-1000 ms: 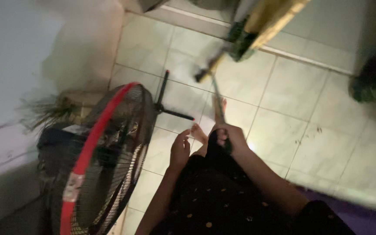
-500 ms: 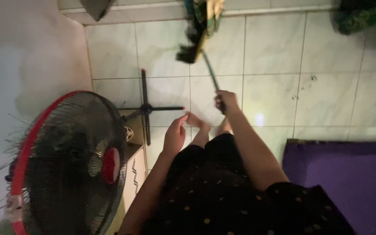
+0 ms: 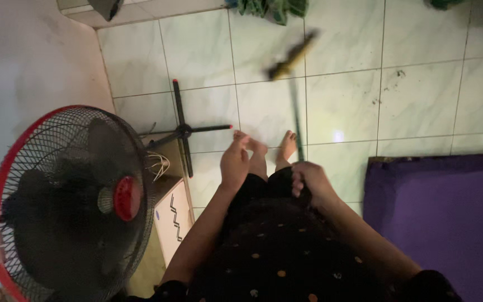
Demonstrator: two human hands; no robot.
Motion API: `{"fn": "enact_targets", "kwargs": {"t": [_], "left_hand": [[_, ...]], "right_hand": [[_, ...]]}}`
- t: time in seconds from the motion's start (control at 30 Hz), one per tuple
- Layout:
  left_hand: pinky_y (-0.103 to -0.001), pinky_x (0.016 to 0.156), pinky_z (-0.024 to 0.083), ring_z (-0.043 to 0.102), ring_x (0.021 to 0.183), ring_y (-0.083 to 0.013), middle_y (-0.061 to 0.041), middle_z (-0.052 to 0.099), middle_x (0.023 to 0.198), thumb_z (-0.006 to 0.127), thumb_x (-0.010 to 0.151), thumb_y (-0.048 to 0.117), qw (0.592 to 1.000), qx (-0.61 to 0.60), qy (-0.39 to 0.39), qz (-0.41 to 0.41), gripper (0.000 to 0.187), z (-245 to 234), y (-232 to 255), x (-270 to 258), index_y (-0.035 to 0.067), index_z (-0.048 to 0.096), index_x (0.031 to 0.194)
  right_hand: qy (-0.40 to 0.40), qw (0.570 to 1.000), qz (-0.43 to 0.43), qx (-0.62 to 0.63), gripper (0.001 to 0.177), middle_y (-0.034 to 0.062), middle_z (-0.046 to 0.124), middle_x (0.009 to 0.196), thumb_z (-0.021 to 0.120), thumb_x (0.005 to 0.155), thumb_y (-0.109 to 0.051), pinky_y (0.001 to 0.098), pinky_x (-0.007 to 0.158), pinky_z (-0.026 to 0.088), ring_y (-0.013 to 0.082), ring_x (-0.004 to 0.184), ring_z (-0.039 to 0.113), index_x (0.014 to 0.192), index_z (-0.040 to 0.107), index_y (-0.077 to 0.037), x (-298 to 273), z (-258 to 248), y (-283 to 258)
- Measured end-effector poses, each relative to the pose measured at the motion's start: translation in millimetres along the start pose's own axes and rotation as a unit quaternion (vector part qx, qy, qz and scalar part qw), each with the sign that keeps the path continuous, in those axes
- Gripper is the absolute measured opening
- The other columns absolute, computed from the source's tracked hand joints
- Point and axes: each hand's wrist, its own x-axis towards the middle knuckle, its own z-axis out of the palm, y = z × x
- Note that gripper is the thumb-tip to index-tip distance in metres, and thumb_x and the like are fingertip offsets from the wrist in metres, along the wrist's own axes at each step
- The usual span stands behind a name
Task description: The person sweeps debris across the floor using a brush with a long handle, moving between a bed, a curtain, and a pet enclosure.
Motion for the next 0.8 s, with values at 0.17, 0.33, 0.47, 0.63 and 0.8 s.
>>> {"fn": "enact_targets", "kwargs": {"t": [0.17, 0.33, 0.47, 0.63, 0.8], "left_hand": [[-0.042, 0.089, 0.054, 0.069, 0.102, -0.0360, -0.019, 0.071, 0.116, 0.055, 0.094, -0.003, 0.989, 0.040, 0.143, -0.002, 0.032, -5, 7, -7, 0.003, 0.067, 0.123], [-0.042, 0.095, 0.054, 0.068, 0.109, -0.0352, -0.018, 0.068, 0.120, 0.049, 0.092, -0.007, 0.989, 0.026, 0.135, 0.050, 0.036, -14, 6, -11, 0.001, 0.064, 0.123], [-0.043, 0.096, 0.053, 0.066, 0.113, -0.0363, -0.017, 0.068, 0.122, 0.051, 0.089, -0.008, 0.987, 0.070, 0.136, 0.056, 0.035, -5, 11, -12, 0.003, 0.065, 0.120], [-0.044, 0.093, 0.052, 0.065, 0.113, -0.0375, -0.017, 0.068, 0.122, 0.053, 0.088, -0.009, 0.988, 0.066, 0.114, 0.083, 0.034, 27, 18, -10, 0.004, 0.065, 0.117], [-0.045, 0.095, 0.053, 0.065, 0.113, -0.0389, -0.016, 0.068, 0.119, 0.056, 0.086, -0.009, 0.983, 0.030, 0.105, 0.149, 0.034, 52, 48, 1, 0.005, 0.064, 0.115]], "right_hand": [[-0.141, 0.985, 0.099, -0.029, 0.015, 0.0071, 0.052, 0.063, 0.061, 0.090, -0.009, 0.0325, 0.041, 0.039, 0.0161, 0.046, 0.049, 0.078, 0.054, -0.003, 52, 6, 45], [-0.194, 0.958, 0.199, -0.067, 0.027, 0.0017, 0.047, 0.055, 0.071, 0.092, -0.011, 0.0299, 0.037, 0.035, 0.0137, 0.042, 0.044, 0.075, 0.050, -0.007, 185, 61, 90], [-0.048, 0.992, 0.031, -0.115, 0.049, 0.0035, 0.055, 0.059, 0.068, 0.084, 0.001, 0.0326, 0.042, 0.042, 0.0138, 0.047, 0.051, 0.107, 0.062, -0.042, 199, 37, 93], [0.013, 0.999, 0.032, -0.035, 0.023, 0.0027, 0.057, 0.061, 0.069, 0.095, -0.016, 0.0270, 0.042, 0.033, 0.0108, 0.047, 0.046, 0.078, 0.065, -0.001, 187, -115, 75], [0.068, 0.996, 0.040, 0.044, 0.026, -0.0010, 0.043, 0.055, 0.063, 0.095, -0.014, 0.0290, 0.040, 0.031, 0.0106, 0.044, 0.036, 0.073, 0.049, -0.011, 121, -204, 37]]}}
